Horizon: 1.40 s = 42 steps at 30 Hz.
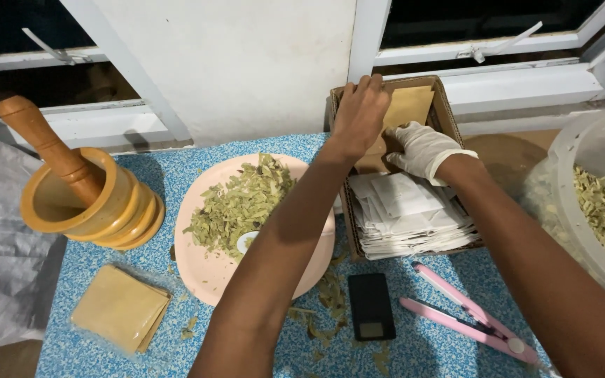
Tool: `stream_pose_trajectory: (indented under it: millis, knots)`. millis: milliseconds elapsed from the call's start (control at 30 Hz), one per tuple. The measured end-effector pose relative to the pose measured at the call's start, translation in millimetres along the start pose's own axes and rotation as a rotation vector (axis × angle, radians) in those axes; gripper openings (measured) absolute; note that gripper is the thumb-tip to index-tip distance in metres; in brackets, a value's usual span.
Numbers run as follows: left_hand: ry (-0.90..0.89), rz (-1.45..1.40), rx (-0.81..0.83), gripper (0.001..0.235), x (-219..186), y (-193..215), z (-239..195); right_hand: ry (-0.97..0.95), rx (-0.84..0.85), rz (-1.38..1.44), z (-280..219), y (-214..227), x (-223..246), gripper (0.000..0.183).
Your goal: The person scoops dried green herbs from a plate into small white sachets using a spoon. They seal the sachets with a pink heat sealer and then place them into brown paper envelopes, which are also sealed with the heat sealer.
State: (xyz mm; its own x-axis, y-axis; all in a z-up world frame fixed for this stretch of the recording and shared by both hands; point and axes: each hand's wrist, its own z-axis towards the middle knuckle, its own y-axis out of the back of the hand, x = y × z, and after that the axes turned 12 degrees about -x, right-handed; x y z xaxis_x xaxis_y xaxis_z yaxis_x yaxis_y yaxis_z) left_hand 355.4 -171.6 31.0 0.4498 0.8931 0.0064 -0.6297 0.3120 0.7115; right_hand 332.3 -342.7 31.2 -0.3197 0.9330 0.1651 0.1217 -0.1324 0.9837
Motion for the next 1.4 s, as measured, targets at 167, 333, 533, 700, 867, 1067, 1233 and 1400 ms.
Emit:
stream_pose_trajectory:
  millis: [167,333,533,700,867,1067,1233,1400]
  knots:
    - [0.017,-0.005,0.068,0.036,5.0,-17.3,-2.3,0.032,-0.022,0.010,1.1,-1.9,-3.0,0.057]
    - [0.020,-0.008,0.059,0.049,-2.0,-0.3,-6.0,0.053,-0.048,0.007,-7.4,6.7,-0.4,0.052]
    - [-0.022,-0.059,-0.063,0.037,-20.0,26.4,-16.5,0.035,-0.074,0.020,-11.1,-2.0,-13.8,0.037]
    - [-0.287,-0.055,-0.315,0.015,-30.9,0.2,-78.7,0.047,-0.143,-0.142,-67.3,7.3,-9.6,0.028]
    - [-0.030,-0.621,0.207,0.035,-53.1,56.6,-108.1,0.049,-0.057,-0.130,-110.3,20.3,7.2,0.026]
    - [-0.082,-0.628,0.286,0.036,-54.6,57.6,-120.1,0.064,-0.094,-0.035,-136.2,33.1,28.3,0.039]
    - [-0.073,-0.693,0.248,0.028,-54.6,51.7,-120.5,0.082,-0.132,0.039,-133.2,12.1,5.8,0.041]
    - [-0.131,-0.467,-0.032,0.009,-61.0,62.3,-115.4,0.101,-0.264,0.146,-153.0,51.4,30.2,0.075]
